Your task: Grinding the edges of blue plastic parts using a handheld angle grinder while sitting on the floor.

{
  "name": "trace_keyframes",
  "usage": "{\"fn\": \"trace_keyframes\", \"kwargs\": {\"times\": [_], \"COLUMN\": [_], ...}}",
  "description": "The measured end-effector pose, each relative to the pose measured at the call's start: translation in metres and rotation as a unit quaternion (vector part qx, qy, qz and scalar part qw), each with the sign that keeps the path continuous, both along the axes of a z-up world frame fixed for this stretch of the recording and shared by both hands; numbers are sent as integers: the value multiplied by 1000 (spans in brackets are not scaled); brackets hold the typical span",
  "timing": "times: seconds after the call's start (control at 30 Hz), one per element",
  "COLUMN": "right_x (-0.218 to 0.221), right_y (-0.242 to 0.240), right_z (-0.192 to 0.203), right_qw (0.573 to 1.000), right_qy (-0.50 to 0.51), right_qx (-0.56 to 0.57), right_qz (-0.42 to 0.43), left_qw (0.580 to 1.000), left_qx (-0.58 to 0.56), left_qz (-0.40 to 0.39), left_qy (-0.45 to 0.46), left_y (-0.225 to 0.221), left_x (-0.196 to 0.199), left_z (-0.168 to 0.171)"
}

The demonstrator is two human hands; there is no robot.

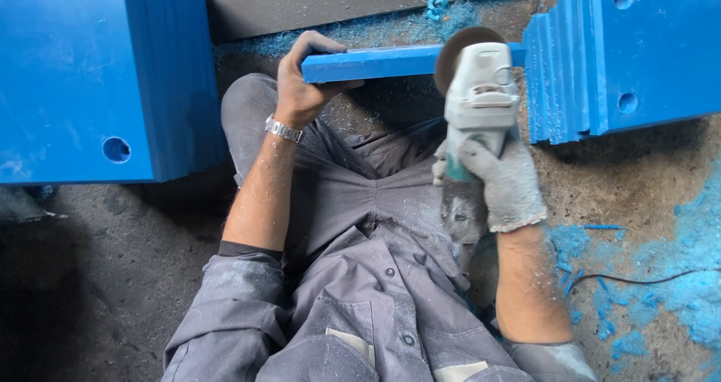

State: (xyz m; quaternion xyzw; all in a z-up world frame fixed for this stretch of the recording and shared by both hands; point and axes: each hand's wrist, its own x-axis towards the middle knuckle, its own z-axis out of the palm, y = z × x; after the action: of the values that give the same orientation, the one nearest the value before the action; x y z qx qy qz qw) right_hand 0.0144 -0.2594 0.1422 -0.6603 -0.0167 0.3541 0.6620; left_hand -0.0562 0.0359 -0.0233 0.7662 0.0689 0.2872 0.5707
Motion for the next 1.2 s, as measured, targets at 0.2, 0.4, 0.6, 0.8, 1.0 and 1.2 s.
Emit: {"fn": "trace_keyframes", "kwargs": {"times": [0.2, 0.4, 0.6, 0.8, 1.0, 1.2], "right_x": [-36, -27, -21, -44, -50, -40], "right_y": [71, 59, 45, 87, 93, 55], "right_z": [-1, 0, 10, 0, 6, 11], "right_qw": [992, 995, 1000, 990, 988, 997], "right_qy": [5, 39, -4, 13, 16, 7], "right_qx": [-43, -23, -19, -31, -47, -79], "right_qz": [117, 93, 24, 134, 147, 11], "left_qw": [1000, 997, 997, 996, 996, 997], "left_qx": [-25, 12, -15, -34, -24, -30], "left_qz": [3, -10, -9, -18, -14, -13], "left_qy": [6, -77, -71, -80, -90, -66], "left_y": [2, 6, 2, 3, 2, 1], "left_x": [6, 11, 14, 15, 18, 17], "left_z": [0, 1, -15, -27, -33, -20]}}
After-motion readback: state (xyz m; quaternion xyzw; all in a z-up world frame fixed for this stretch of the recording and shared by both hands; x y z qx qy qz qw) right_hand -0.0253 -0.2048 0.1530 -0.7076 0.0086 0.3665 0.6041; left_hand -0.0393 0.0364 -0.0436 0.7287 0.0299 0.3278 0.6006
